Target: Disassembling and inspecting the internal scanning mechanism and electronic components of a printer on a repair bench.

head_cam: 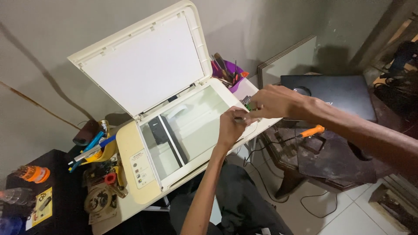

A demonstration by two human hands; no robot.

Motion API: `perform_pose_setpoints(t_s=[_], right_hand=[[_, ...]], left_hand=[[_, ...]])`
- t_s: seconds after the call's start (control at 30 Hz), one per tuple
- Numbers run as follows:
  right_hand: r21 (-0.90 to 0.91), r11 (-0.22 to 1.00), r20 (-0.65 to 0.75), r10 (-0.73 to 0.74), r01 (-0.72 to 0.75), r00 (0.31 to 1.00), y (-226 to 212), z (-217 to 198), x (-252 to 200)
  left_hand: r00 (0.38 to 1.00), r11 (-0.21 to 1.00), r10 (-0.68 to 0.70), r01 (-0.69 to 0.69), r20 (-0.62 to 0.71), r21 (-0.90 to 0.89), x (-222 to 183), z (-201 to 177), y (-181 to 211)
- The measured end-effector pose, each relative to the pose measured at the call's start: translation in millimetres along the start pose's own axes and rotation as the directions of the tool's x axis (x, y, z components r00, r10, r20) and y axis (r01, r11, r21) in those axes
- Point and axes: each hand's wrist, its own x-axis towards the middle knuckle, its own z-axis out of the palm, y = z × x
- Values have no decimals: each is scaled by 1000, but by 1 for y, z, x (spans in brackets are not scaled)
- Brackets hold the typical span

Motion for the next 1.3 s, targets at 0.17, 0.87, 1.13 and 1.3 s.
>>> perform_pose_setpoints(t_s=[0.17,0.87,1.13,1.3], right_hand=[[21,998,18,-67,67,998,11,9,16],[39,991,-15,-126,127,992,30,28,22],[-46,956,6,-290,290,957,34,29,17],[87,914,-114,-386,396,915,49,43,16]], left_hand=[[1000,1000,-7,7,9,15,0,1,-1],[1000,1000,-20,20,-6,13,-4,-4,25],[999,1000,12,-13,39,22,-3,-7,13],[994,998,63,-63,90,-4,1,-13,-8]])
